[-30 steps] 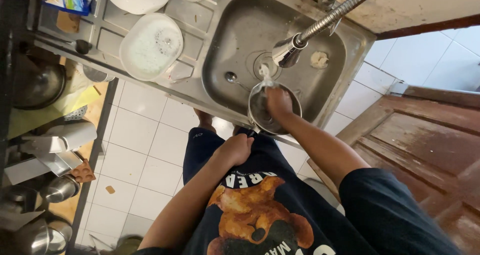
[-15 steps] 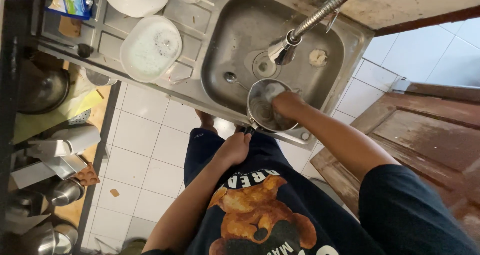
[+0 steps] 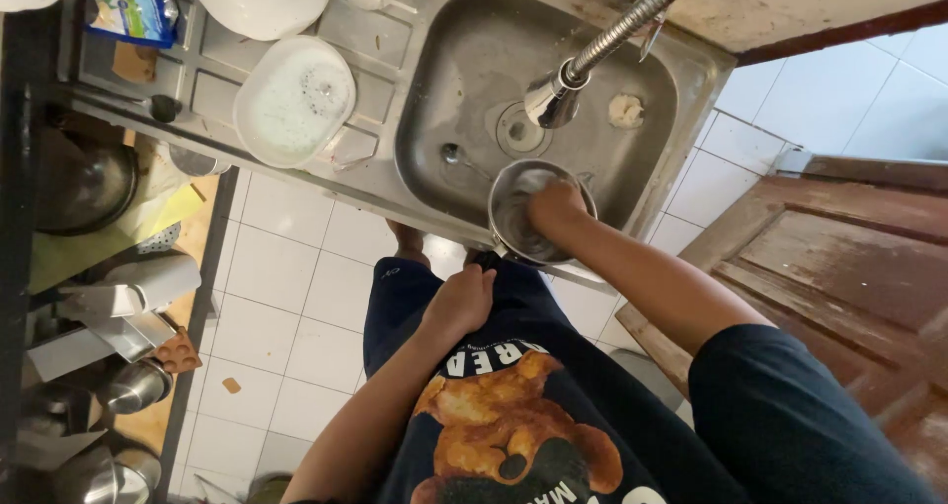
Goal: Washing and rinsing kitchen utensils including a whisk and a small pot in a sink.
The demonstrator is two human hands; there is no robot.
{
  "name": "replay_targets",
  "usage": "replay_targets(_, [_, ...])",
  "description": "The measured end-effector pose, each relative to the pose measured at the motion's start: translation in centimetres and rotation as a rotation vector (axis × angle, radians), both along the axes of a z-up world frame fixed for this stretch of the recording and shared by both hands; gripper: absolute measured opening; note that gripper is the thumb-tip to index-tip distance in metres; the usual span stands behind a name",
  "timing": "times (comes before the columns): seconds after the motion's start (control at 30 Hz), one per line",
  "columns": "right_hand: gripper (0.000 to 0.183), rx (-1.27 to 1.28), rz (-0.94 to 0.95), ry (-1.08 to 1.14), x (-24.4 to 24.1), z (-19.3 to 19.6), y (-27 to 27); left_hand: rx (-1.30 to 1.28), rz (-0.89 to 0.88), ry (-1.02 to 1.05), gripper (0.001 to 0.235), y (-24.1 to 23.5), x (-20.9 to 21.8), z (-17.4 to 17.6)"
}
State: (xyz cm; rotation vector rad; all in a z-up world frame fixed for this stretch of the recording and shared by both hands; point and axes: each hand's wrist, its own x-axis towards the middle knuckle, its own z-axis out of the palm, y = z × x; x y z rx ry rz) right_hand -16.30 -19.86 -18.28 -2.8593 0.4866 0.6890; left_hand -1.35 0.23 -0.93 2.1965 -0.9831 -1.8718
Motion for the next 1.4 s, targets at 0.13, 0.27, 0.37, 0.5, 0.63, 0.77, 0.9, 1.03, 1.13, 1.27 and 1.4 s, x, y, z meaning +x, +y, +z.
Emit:
replay_targets(0.13, [0.027,0.532,-0.378,0.354,4.2,10.2,0.5,0.028,-0.004,-0.013,0.058,0.1,-1.0,-1.6])
replay_targets(0.27, [0.013,0.676,-0.354,0.312,6.6,9.3,0.4,0.072,-0.001,-0.001,0.058,0.2,-0.9,-0.1])
replay_targets(0.37, [0.009,0.757,-0.831,0.178,7.5,7.9,1.1,0.075,-0.073,-0.032,0.054,0.9,-1.5,-1.5])
replay_targets(0.5, [0.026,0.582,-1.704,-0.117,8.9,8.3,1.7,0.064,-0.059,-0.026,0.051,-0.1,-0.5,1.5])
replay_targets(0.63, [0.028,0.445,-1.559,0.022,10.7,16.5,1.4,0.042,-0.131,-0.072,0.050,-0.7,-0.3,2.5])
replay_targets(0.77, [0.018,0.580,-0.760,-0.017,6.8,8.4,1.5,0.054,-0.102,-0.077,0.052,-1.0,-1.1,0.4])
replay_targets(0.9, [0.021,0.587,-0.369,0.219,4.2,8.7,0.5,-0.024,-0.097,-0.097,0.051,-1.5,-0.6,1.5])
replay_targets(1.03, [0.019,0.182,-0.128,0.293,0.9,3.6,-1.9,-0.019,-0.049,-0.058,0.056,-1.2,-0.5,1.2])
replay_targets(1.13, [0.015,0.009,0.047,0.135,4.2,6.0,-1.9,-0.005,-0.076,-0.040,0.055,-2.7,1.1,6.0])
replay_targets(1.27, [0.020,-0.233,0.125,-0.437,6.5,5.6,-0.8,0.010,-0.102,-0.040,0.055,-1.5,1.3,2.1])
replay_targets(1.4, [0.010,0.272,-0.448,-0.362,7.5,2.0,0.7,-0.016,-0.080,-0.037,0.052,-1.7,2.1,1.5])
